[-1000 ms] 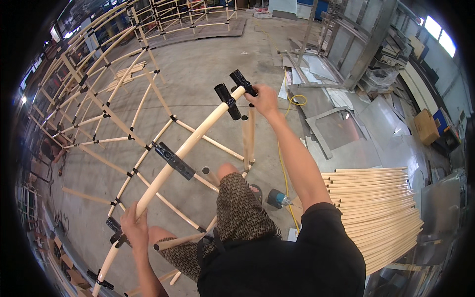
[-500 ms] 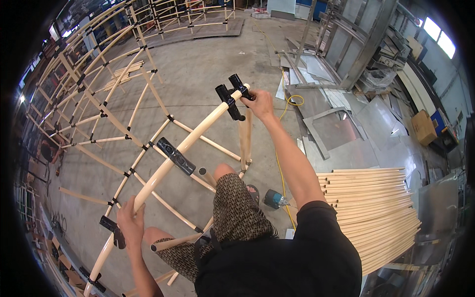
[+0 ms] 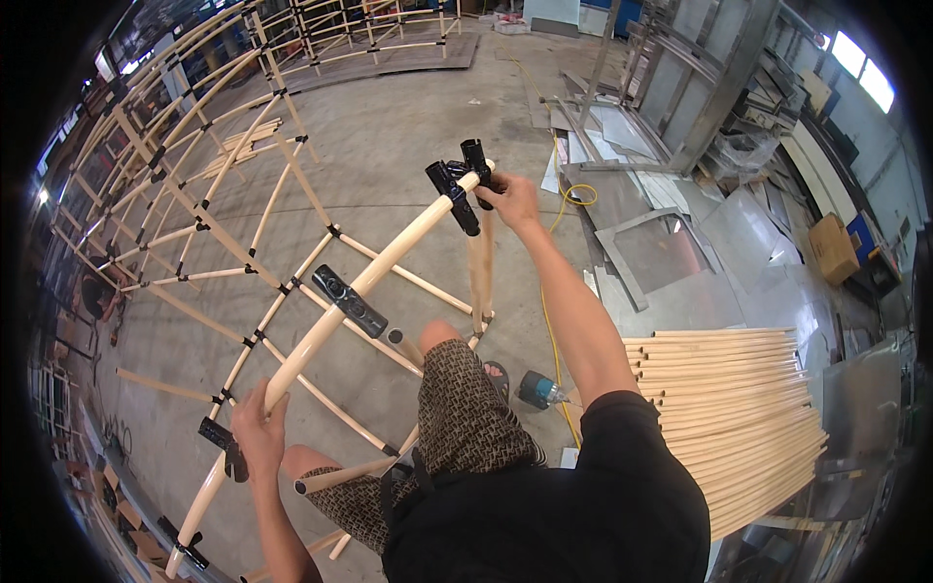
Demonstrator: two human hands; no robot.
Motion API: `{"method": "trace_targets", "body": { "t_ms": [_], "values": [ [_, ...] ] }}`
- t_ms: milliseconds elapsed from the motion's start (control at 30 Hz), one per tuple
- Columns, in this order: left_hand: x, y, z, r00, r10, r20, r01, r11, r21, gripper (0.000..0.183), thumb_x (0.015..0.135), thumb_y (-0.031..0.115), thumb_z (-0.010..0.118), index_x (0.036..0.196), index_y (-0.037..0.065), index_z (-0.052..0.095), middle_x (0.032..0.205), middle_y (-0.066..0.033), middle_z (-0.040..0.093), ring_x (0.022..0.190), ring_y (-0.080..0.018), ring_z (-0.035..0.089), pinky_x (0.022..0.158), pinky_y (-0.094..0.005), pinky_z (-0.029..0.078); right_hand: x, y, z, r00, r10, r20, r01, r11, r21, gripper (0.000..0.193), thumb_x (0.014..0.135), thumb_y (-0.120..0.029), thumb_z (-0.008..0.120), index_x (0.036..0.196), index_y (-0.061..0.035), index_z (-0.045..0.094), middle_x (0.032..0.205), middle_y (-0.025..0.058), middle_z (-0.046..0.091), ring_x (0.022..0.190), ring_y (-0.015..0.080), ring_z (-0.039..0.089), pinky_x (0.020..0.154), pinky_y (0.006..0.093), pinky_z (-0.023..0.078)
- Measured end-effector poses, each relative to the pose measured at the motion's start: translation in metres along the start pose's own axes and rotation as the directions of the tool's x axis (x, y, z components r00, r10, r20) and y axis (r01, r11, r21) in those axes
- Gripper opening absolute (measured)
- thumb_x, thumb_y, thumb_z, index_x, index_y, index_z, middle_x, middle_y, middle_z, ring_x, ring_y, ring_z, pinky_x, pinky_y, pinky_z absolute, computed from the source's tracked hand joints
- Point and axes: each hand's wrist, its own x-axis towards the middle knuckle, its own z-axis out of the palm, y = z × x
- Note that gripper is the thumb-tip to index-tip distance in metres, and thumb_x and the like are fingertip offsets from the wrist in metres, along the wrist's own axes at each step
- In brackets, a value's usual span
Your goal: The person assembles a wooden frame by picking up wooden poles and inserting them into plastic connectors. The person slides additional connectors onto a pole, positions the pole onto an existing structure, and uses a power drill to secure the components together.
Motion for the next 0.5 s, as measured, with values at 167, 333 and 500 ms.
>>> {"method": "trace_targets", "body": {
  "t_ms": [167,333,500],
  "values": [
    [0.000,0.004,-0.007,1.000,0.022,0.009,-0.022,0.997,0.071,0.036,0.082,0.016,0.074,0.113,0.000,0.066,0.084,-0.0183,0.062,0.078,-0.0364,0.059,0.072,-0.0437,0.044,-0.006,-0.003,-0.002,0.999,0.017,0.043,-0.019,0.999,0.049,0.034,0.077,-0.024,0.081,0.094,0.0035,0.072,0.082,0.0143,0.073,0.073,0.0187,0.071,0.066,0.0313,0.055],
    [0.001,0.007,-0.010,0.998,0.065,-0.007,-0.064,0.994,0.093,0.034,0.082,0.015,0.073,0.113,0.001,0.067,0.086,-0.0164,0.063,0.077,-0.0350,0.058,0.071,-0.0435,0.044,-0.017,0.004,-0.005,0.997,0.081,0.005,-0.082,0.991,0.109,0.029,0.078,-0.018,0.078,0.096,0.0035,0.070,0.081,0.0138,0.073,0.075,0.0213,0.073,0.068,0.0339,0.054],
    [0.004,0.011,-0.016,1.000,0.007,0.019,-0.008,0.998,0.057,0.033,0.082,0.014,0.073,0.113,0.003,0.067,0.085,-0.0159,0.063,0.076,-0.0347,0.058,0.070,-0.0429,0.044,-0.022,-0.008,-0.005,0.995,0.101,0.025,-0.103,0.986,0.134,0.033,0.079,-0.022,0.078,0.095,0.0061,0.069,0.080,0.0155,0.072,0.075,0.0236,0.072,0.070,0.0346,0.054]
  ]
}}
